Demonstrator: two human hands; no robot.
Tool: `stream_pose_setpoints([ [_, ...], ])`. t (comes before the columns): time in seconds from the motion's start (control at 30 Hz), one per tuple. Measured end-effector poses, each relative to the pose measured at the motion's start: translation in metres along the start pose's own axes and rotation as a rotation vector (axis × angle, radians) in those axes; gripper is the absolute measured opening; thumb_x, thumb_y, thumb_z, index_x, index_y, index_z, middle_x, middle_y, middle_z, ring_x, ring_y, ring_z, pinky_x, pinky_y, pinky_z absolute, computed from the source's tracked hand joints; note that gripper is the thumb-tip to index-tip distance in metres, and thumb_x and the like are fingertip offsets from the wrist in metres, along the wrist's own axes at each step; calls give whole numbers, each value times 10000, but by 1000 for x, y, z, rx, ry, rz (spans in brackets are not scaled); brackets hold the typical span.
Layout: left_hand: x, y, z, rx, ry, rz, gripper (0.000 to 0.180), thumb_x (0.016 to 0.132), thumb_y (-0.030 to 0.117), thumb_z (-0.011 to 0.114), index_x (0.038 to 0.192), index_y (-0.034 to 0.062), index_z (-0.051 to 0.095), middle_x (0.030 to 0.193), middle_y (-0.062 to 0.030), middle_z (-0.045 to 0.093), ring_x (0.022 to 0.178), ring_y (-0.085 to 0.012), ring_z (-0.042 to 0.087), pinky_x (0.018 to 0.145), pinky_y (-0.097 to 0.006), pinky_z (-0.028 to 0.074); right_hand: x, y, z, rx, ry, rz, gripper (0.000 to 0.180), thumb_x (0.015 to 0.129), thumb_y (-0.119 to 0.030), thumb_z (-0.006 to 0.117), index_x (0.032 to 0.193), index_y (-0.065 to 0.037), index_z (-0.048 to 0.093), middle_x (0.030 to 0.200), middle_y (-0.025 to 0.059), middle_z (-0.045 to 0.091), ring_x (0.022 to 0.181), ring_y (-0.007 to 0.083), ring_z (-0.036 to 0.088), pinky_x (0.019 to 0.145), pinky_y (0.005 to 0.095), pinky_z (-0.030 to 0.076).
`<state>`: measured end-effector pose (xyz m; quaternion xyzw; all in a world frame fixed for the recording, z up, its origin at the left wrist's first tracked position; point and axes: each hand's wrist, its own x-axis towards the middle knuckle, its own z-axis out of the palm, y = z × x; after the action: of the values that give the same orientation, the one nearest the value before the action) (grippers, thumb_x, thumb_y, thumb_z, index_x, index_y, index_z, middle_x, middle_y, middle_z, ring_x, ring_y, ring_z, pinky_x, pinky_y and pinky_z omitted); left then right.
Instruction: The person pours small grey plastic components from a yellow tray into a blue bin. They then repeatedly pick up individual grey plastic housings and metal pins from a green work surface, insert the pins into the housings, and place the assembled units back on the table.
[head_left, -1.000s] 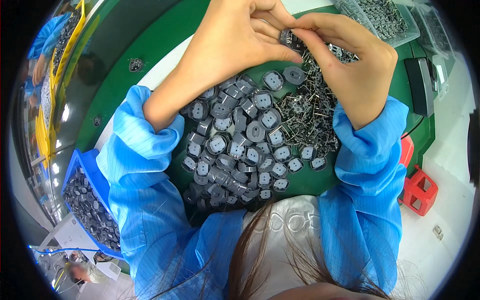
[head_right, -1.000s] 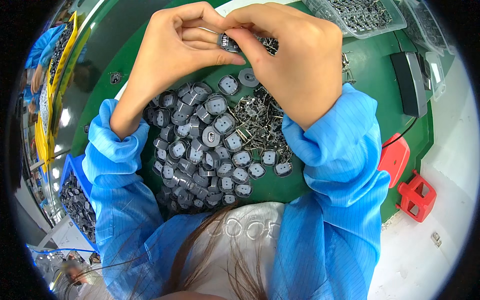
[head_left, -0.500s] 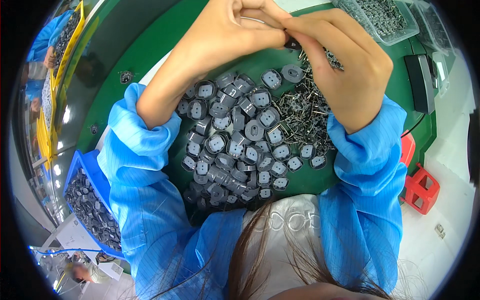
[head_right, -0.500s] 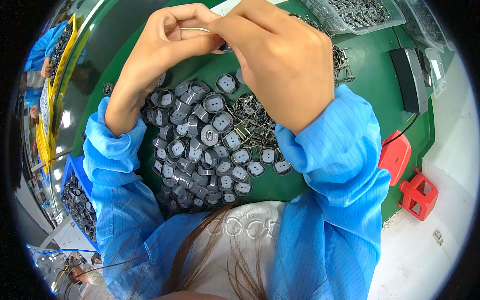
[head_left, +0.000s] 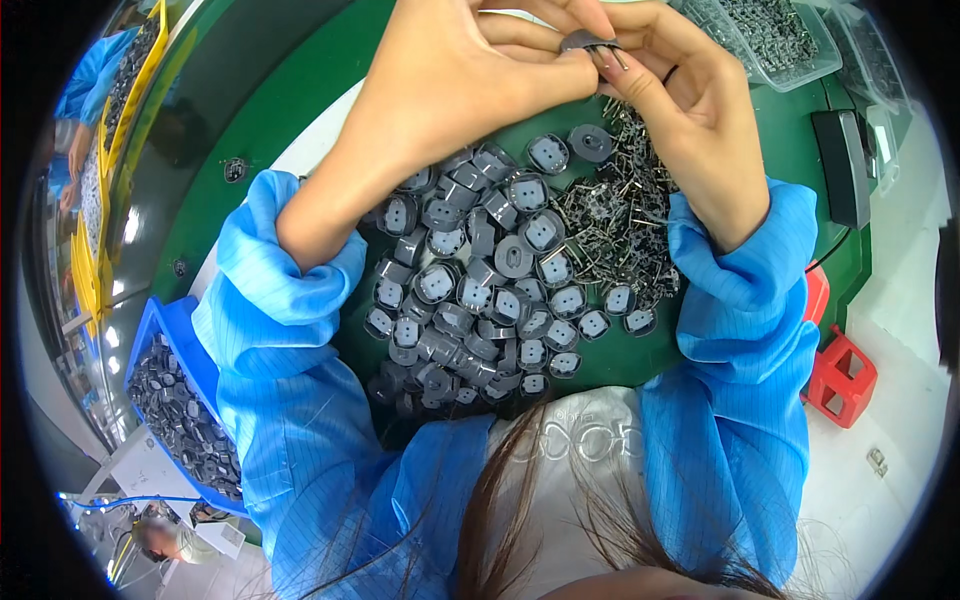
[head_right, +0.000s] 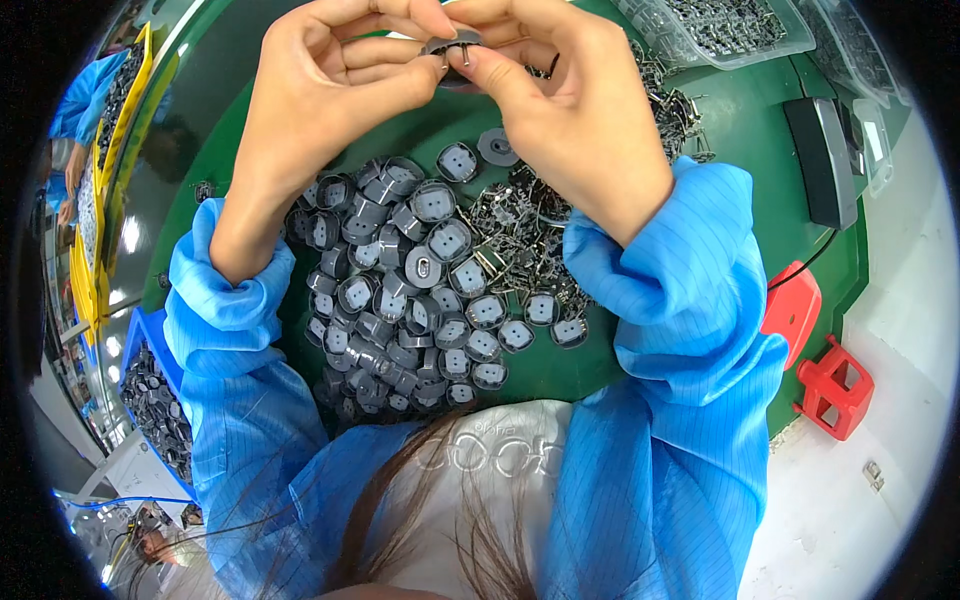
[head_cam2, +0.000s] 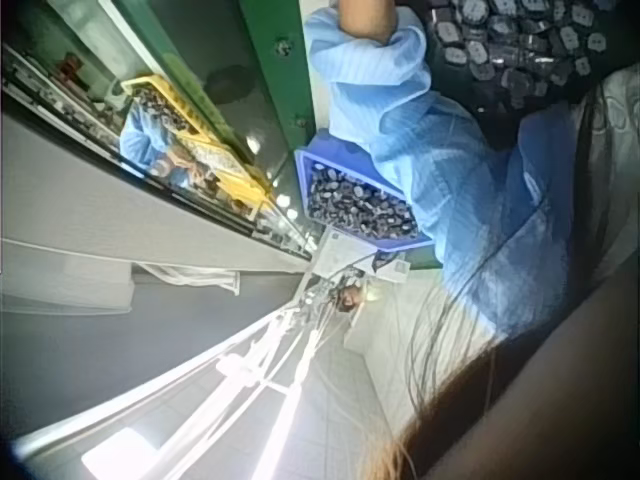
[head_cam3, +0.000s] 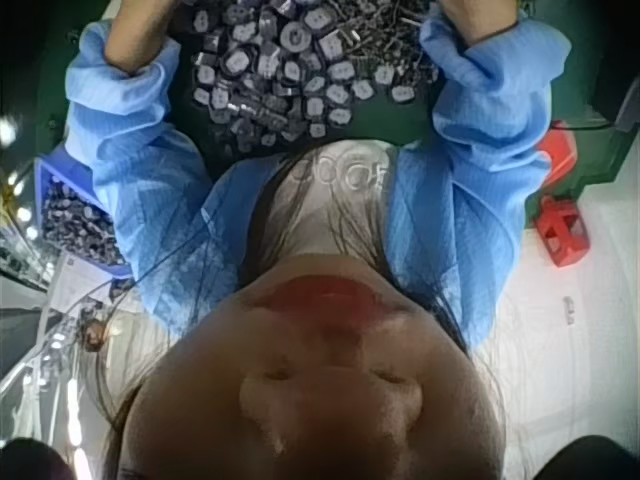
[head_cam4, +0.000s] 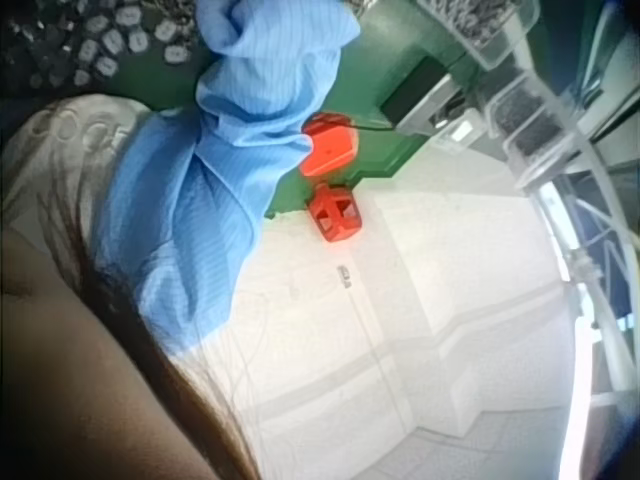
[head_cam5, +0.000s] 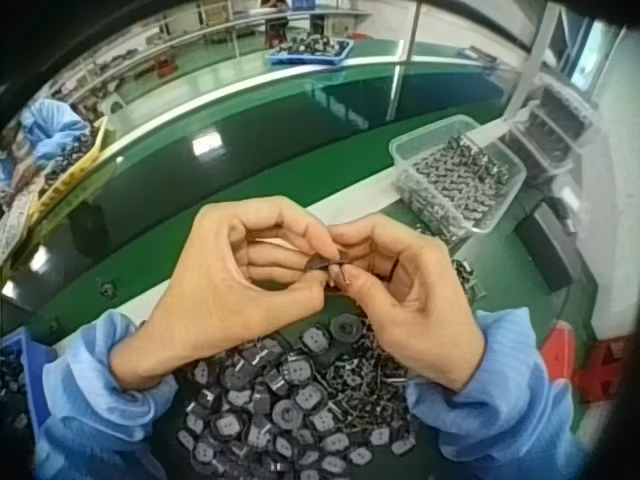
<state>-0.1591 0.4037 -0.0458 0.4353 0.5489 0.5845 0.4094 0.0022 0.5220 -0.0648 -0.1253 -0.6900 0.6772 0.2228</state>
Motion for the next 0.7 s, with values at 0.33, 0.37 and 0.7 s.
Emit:
stream_pose_setpoints([
  [0.33, 37, -39, -94, 691, 249, -79, 285, 839, 134, 786, 1061, -40, 749, 917, -126, 776, 840, -208, 739, 782, -307, 576, 13, 1, -40, -1019, -15, -290, 307, 833, -188, 829, 1120, -95, 770, 1129, 91, 718, 998, 272, 665, 869, 393, 549],
  [0.37, 38, -44, -104, 894, 284, -73, 297, 828, 163, 799, 1044, -35, 751, 897, -132, 770, 815, -244, 737, 774, -336, 576, 11, 8, -42, -1147, -51, -365, 322, 818, -194, 839, 1116, -95, 771, 1131, 86, 711, 1016, 287, 652, 886, 400, 543],
  [0.7, 9, -9, -22, 731, -329, -80, 535, 775, 227, 903, 1217, 44, 664, 1082, -52, 663, 897, -117, 609, 726, -254, 529, 10, -31, 1, -923, 146, 110, 165, 913, -70, 781, 842, 44, 684, 909, 99, 728, 847, 84, 686, 739, 225, 537],
])
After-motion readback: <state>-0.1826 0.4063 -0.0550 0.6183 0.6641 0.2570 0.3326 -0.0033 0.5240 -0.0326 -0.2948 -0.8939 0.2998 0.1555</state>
